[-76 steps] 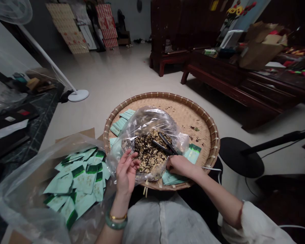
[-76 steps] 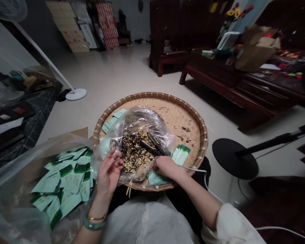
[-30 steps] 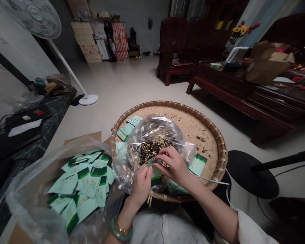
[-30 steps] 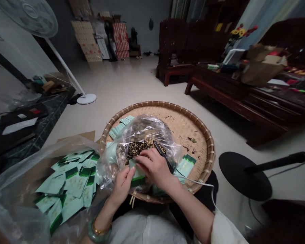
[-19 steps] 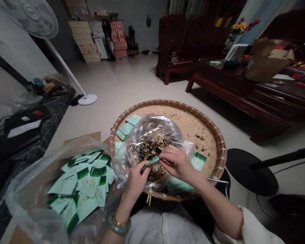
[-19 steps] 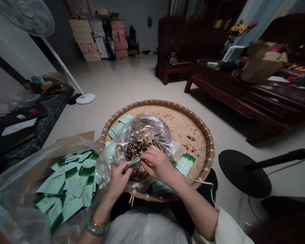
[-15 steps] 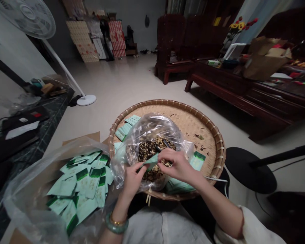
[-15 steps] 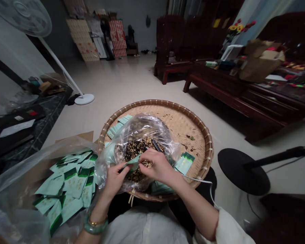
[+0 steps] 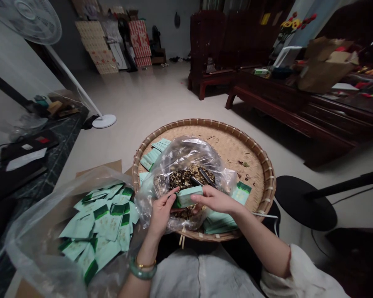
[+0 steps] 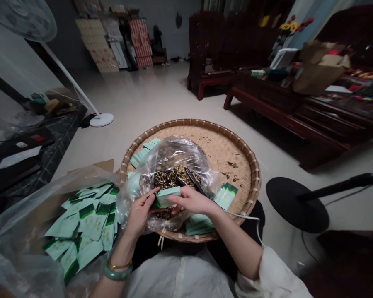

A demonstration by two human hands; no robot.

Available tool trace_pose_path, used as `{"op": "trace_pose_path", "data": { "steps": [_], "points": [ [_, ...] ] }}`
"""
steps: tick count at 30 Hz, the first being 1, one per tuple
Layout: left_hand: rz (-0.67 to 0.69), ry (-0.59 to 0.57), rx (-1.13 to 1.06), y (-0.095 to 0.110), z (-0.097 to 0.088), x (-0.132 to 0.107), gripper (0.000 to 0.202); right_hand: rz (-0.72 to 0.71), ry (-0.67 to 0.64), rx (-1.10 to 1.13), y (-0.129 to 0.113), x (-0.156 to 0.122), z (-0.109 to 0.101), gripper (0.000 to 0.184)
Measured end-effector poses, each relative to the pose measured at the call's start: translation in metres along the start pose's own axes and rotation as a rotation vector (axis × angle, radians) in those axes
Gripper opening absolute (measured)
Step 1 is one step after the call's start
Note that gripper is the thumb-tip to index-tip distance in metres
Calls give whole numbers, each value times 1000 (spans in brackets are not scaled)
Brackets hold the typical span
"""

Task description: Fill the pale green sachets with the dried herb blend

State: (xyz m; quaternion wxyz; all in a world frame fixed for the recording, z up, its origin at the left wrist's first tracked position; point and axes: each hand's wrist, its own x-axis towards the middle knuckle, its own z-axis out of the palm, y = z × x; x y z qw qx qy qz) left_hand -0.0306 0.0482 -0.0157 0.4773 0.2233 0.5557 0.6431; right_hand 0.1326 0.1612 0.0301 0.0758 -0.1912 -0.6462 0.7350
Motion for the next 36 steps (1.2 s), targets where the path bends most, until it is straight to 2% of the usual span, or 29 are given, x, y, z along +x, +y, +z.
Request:
{"op": "trace_pose_path", "data": {
  "steps": [3,5,7,9,11,14,18,23,25,28,30,32,33,34,36],
  "points": [
    [80,29,120,0,-3,0,38,27,45,49,3,2,-2,58],
    [269,134,312,3,-2,-3,35,44,97,12,7,4,-4,62],
    [524,200,541,5,1,-8,48,63,131,-52,12,6,-4,64],
    [704,83,757,6,7,-13,62,69,147,-105,16,9,-1,64],
    [768,-58,917,4,13,-16,64,59,153,-142,18,10,2,60],
    [779,-98,981,-2,17,-16,63,21,128,-197,14,9,6,54],
    [770,-51,940,-6,16,-12,58,-51,75,-215,3,2,6,50],
    [786,-18,937,-3,14,-11,44,-73,95,-148,-8,-5,5,49],
    [814,-5,974,-1,12,-11,40,-89,163,-44,-11,-7,3,49],
    [853,37,1012,1,8,-9,37,-132,369,13,-10,-11,-3,48],
    [840,63,1004,1,4,-9,37,-106,436,-201,-4,-14,-7,38],
    [807,85,974,1,0,-9,37,-21,356,-560,8,-15,-8,25],
    [788,93,957,1,-2,-9,36,30,289,-732,15,-14,-7,32],
    [773,100,940,0,-3,-9,36,81,232,-866,22,-12,-5,46],
    [755,105,911,-1,-6,-9,35,178,192,-1024,35,-7,1,73]
  ]
}}
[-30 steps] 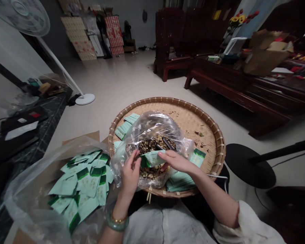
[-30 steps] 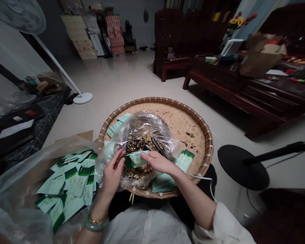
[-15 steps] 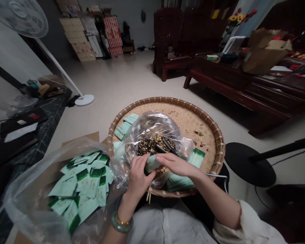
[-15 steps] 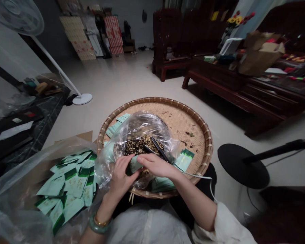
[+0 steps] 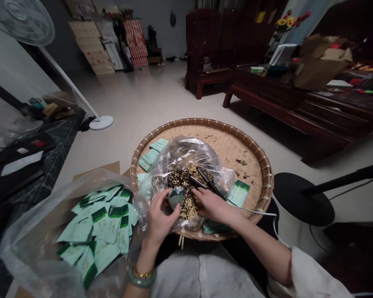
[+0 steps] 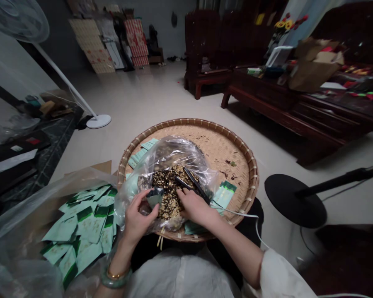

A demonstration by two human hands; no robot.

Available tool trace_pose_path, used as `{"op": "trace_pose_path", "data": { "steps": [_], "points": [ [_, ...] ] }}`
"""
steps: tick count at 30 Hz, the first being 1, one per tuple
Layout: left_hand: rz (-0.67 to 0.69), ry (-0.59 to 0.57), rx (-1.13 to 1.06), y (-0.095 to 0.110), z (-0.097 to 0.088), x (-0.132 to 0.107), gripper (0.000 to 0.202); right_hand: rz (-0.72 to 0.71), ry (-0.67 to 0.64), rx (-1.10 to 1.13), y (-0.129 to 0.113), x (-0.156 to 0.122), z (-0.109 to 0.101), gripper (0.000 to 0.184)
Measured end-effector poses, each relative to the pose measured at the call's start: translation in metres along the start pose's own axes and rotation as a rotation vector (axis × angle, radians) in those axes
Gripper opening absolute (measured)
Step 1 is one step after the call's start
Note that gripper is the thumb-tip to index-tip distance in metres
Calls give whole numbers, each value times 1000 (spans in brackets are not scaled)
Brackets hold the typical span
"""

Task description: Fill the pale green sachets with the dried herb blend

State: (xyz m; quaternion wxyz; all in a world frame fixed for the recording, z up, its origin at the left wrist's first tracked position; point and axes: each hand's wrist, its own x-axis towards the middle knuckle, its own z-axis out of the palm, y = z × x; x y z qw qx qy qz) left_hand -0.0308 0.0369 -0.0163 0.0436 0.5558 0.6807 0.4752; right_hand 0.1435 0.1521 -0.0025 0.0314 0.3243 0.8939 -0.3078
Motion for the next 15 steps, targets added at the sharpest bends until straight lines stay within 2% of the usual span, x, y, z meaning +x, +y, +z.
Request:
{"op": "trace_pose_path", "data": {
  "steps": [3,7,9,12,13,15],
  "points": [
    [-10,1,-18,-2,-1,-2,35,39,-13,-36,-3,8,14,90],
    [-9,4,-12,-2,0,-1,35,-67,-3,136,-1,15,18,74],
    [-7,5,-13,-2,0,-1,35,-120,27,195,2,15,19,74],
    [-14,-1,-21,-2,1,-2,35,-124,42,159,4,14,21,85],
    [-18,-3,-24,-2,1,-2,35,-112,37,135,3,13,21,83],
    [-24,0,-27,-2,1,-2,35,-101,34,109,0,14,21,66]
  ]
}}
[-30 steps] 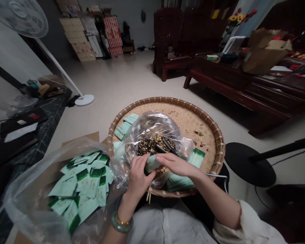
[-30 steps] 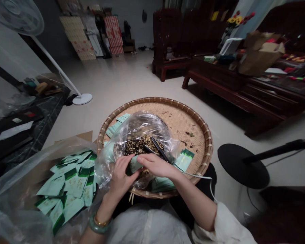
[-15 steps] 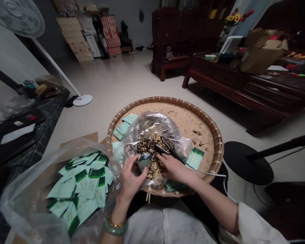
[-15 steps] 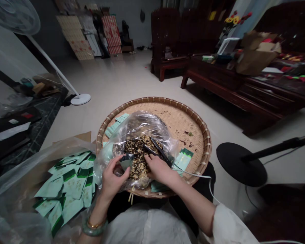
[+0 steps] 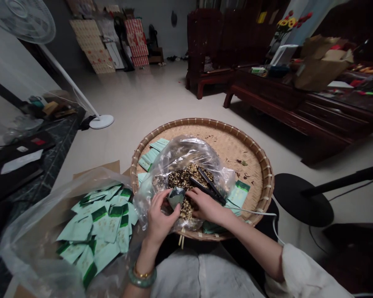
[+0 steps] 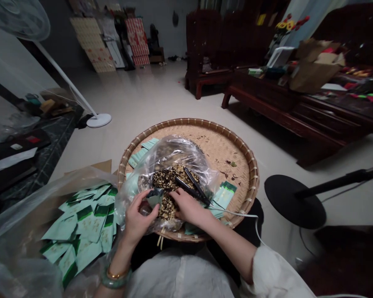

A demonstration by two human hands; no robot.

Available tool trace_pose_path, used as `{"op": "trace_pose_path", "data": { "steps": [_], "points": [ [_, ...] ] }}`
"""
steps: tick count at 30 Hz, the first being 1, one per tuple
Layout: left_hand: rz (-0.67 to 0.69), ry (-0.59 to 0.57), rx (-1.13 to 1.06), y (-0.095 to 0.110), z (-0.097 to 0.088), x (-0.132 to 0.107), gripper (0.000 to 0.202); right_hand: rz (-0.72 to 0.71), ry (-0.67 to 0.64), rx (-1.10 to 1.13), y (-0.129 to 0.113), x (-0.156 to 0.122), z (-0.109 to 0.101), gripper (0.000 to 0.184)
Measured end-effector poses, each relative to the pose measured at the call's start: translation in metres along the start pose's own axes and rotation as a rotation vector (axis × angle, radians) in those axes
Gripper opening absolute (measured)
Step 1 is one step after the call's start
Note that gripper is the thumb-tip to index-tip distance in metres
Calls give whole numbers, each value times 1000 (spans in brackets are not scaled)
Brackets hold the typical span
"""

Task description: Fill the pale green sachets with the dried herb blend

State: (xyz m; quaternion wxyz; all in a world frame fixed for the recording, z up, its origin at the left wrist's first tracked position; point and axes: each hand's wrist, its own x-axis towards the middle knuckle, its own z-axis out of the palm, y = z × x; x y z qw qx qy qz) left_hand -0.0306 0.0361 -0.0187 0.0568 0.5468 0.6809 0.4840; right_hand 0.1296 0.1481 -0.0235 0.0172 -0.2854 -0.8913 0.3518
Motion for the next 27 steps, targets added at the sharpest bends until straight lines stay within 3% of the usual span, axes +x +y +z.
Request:
{"op": "trace_pose_path", "data": {
  "steps": [3,8,18,27],
  "points": [
    [-5,8,-4,0,0,1,35,-30,50,35,-4,2,-2,49],
    [4,17,12,0,-1,1,34,-11,39,60,-6,2,0,78],
    [12,13,5,1,-1,1,35,-26,140,132,-1,5,1,30],
    [38,-11,24,1,2,2,37,46,249,328,2,-3,-39,21]
  ]
}}
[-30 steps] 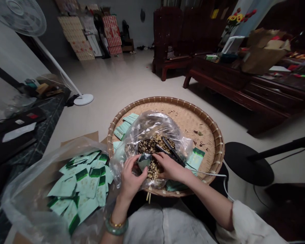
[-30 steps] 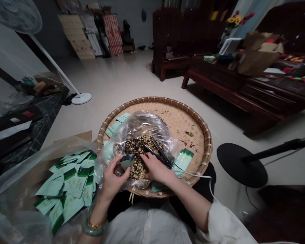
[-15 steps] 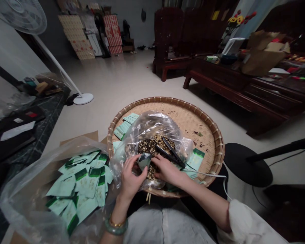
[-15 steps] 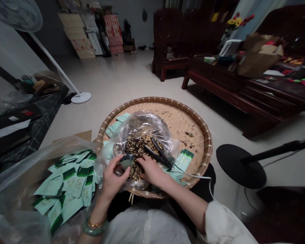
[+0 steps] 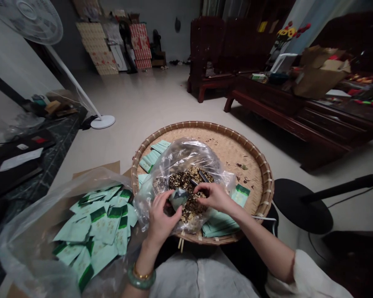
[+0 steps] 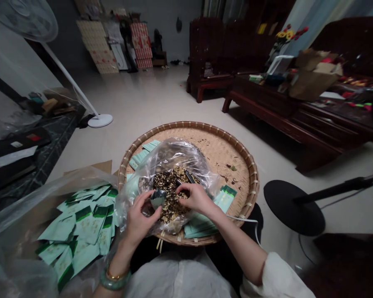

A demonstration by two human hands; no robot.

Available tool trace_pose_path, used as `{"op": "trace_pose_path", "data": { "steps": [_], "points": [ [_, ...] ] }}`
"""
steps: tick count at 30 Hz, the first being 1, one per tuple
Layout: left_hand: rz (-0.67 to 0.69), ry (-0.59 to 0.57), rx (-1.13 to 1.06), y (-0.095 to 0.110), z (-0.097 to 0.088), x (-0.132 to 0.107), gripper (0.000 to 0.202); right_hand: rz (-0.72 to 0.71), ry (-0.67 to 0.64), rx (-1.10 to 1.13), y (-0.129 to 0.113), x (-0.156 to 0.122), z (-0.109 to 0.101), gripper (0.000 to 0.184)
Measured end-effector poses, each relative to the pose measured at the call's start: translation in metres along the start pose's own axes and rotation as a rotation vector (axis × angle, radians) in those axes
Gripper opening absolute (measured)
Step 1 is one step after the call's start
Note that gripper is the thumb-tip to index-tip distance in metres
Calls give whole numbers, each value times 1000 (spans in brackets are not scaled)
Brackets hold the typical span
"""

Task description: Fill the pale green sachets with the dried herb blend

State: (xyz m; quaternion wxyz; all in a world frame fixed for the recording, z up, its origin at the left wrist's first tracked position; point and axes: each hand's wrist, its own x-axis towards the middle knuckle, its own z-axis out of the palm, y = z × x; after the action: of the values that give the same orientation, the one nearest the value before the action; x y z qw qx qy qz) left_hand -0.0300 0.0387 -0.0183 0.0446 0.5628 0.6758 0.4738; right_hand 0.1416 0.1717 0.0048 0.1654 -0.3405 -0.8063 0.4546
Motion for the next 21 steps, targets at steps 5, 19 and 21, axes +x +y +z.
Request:
{"op": "trace_pose_path", "data": {
  "steps": [5,19,21],
  "points": [
    [44,-12,23,4,3,2,39,-38,-11,61,-17,-1,-22,21],
    [60,0,49,4,2,3,38,47,-58,177,-19,3,-24,23],
    [57,3,51,4,2,3,38,65,-97,231,-21,2,-27,22]
  ]
}}
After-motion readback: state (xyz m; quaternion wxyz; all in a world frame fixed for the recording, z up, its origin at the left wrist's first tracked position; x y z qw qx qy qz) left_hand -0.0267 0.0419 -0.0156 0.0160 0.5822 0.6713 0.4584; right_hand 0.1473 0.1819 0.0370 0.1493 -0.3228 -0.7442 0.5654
